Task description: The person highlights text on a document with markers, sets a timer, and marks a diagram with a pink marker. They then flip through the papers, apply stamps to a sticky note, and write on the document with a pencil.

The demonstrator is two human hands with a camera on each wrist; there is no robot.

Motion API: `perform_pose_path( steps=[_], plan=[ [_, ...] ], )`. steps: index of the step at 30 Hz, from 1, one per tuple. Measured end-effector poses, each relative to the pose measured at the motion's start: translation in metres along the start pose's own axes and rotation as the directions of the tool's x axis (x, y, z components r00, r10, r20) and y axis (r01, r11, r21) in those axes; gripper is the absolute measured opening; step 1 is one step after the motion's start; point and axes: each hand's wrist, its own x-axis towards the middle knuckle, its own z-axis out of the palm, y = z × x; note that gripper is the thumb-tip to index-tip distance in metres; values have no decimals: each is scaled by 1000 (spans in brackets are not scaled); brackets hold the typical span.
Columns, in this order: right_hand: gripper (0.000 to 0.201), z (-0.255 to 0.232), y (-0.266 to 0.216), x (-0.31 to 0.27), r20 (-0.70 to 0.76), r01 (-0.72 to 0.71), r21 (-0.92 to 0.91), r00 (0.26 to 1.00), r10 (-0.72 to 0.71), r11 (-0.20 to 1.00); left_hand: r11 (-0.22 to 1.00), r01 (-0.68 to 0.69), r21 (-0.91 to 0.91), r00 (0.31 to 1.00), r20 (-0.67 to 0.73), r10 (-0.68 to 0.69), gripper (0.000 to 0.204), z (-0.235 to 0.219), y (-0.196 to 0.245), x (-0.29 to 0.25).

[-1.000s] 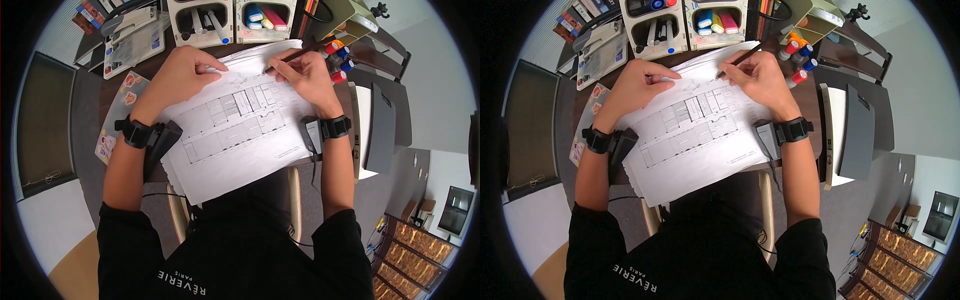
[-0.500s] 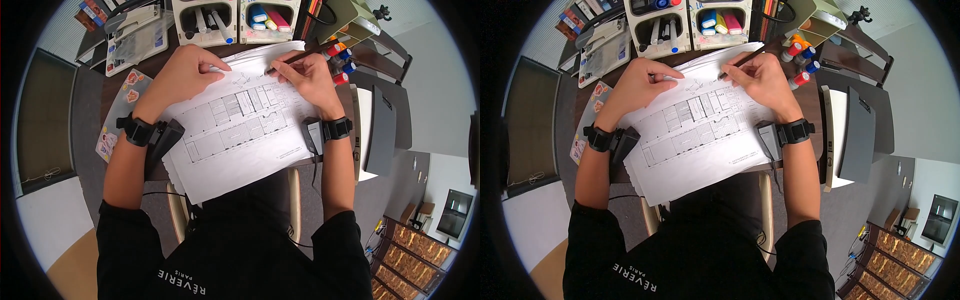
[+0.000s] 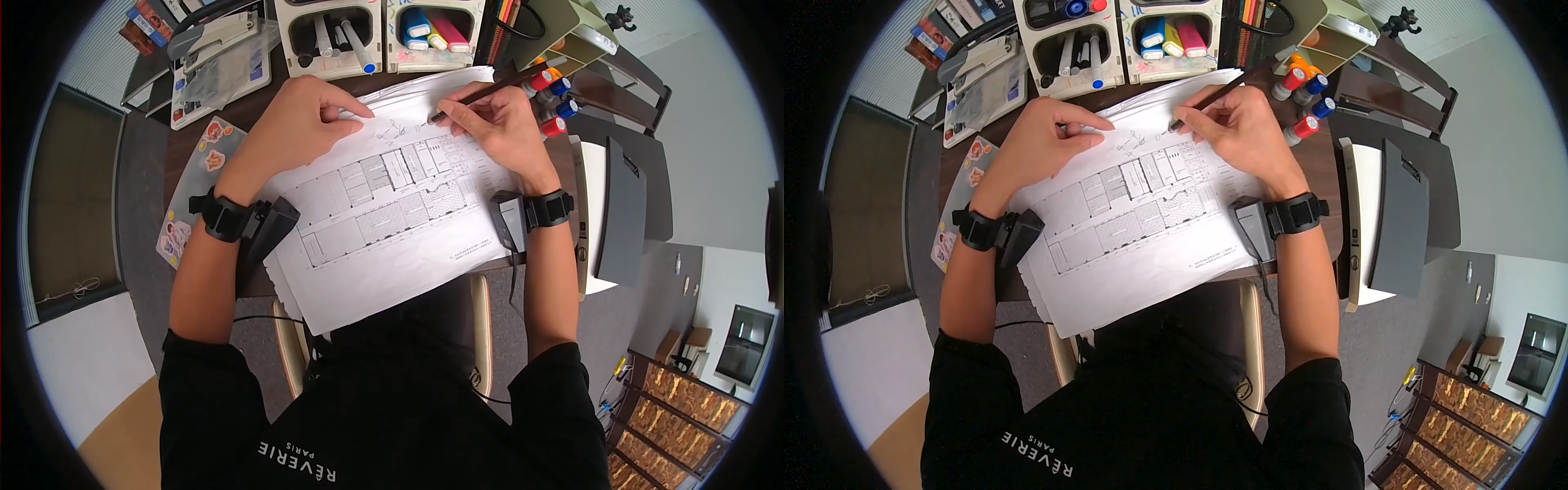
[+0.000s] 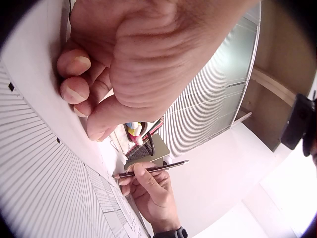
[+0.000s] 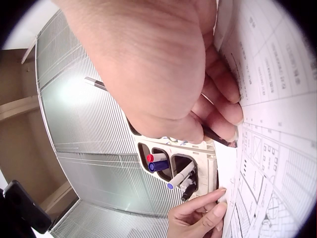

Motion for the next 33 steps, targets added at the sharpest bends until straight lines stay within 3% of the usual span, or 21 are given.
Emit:
perform_pose_path(
  steps=[33],
  plan=[
    [14, -3, -1, 1, -14, -9, 19, 1000, 9, 1000, 1000, -4, -31, 1000, -1, 4, 21, 0, -1, 0]
  ],
)
